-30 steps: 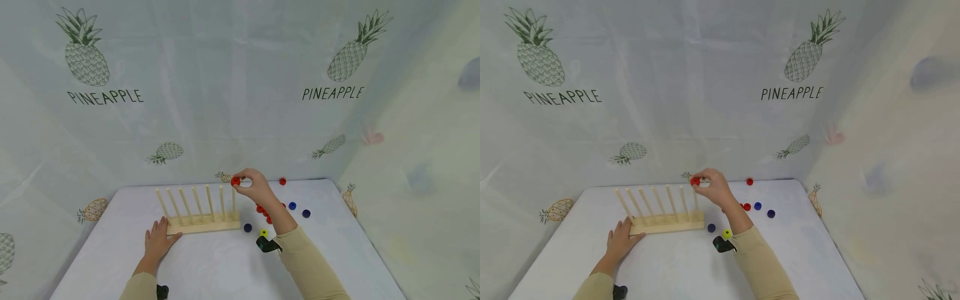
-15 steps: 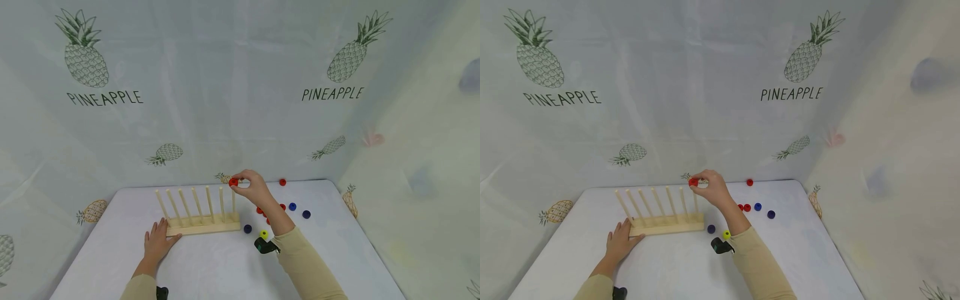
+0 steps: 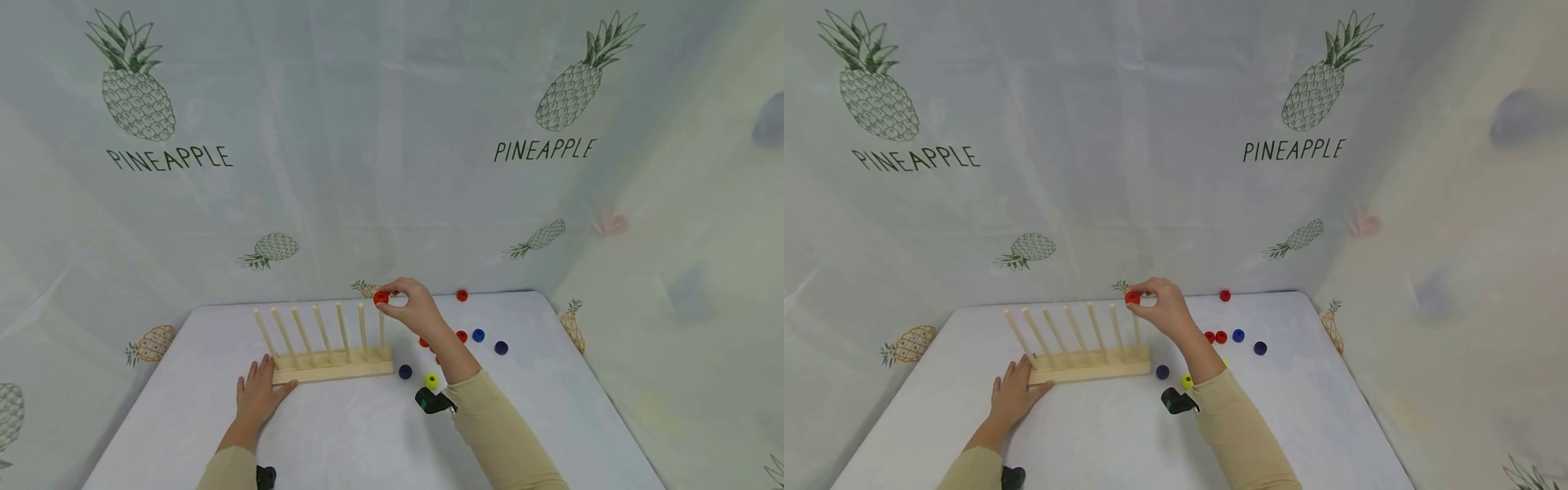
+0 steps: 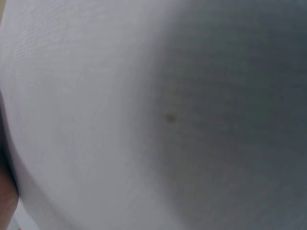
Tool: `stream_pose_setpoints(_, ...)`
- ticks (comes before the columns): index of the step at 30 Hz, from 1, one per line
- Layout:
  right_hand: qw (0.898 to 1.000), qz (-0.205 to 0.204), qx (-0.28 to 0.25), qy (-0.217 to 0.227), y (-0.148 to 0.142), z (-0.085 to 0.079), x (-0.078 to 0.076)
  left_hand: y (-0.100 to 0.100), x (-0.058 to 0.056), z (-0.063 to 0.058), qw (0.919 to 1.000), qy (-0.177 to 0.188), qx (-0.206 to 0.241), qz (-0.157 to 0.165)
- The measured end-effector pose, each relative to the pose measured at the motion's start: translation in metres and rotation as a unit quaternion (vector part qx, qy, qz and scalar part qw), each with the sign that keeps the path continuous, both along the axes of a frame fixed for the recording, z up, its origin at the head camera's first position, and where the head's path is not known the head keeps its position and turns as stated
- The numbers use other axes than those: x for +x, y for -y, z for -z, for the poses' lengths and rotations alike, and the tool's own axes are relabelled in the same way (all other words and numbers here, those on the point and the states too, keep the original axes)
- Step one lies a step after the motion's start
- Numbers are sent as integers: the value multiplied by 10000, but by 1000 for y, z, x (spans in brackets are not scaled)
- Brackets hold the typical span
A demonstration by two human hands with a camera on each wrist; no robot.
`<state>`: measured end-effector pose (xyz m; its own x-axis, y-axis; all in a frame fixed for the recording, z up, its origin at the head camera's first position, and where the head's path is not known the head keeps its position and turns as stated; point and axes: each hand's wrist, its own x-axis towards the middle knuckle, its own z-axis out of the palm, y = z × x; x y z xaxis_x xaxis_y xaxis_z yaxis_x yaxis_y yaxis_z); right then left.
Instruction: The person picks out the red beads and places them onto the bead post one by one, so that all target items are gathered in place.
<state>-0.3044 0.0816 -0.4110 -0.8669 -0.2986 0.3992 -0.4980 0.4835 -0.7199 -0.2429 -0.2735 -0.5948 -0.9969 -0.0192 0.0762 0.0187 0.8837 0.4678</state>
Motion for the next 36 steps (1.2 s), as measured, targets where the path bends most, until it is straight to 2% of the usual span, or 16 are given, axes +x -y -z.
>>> stream_pose_setpoints(8,9999,86,-3,120,0,2,1,2,-1,0,9996,262,-129,13)
stream_pose_setpoints(14,9995,150,55,284,0,3,1,4,-4,3,9995,297,-105,-15)
stream_pose_setpoints(23,9995,97,130,288,0,3,2,3,-3,1,9993,367,-94,-22)
stream_pose_setpoints(36,9972,286,540,422,3,-1,2,2,-3,-1,9991,404,-112,-40)
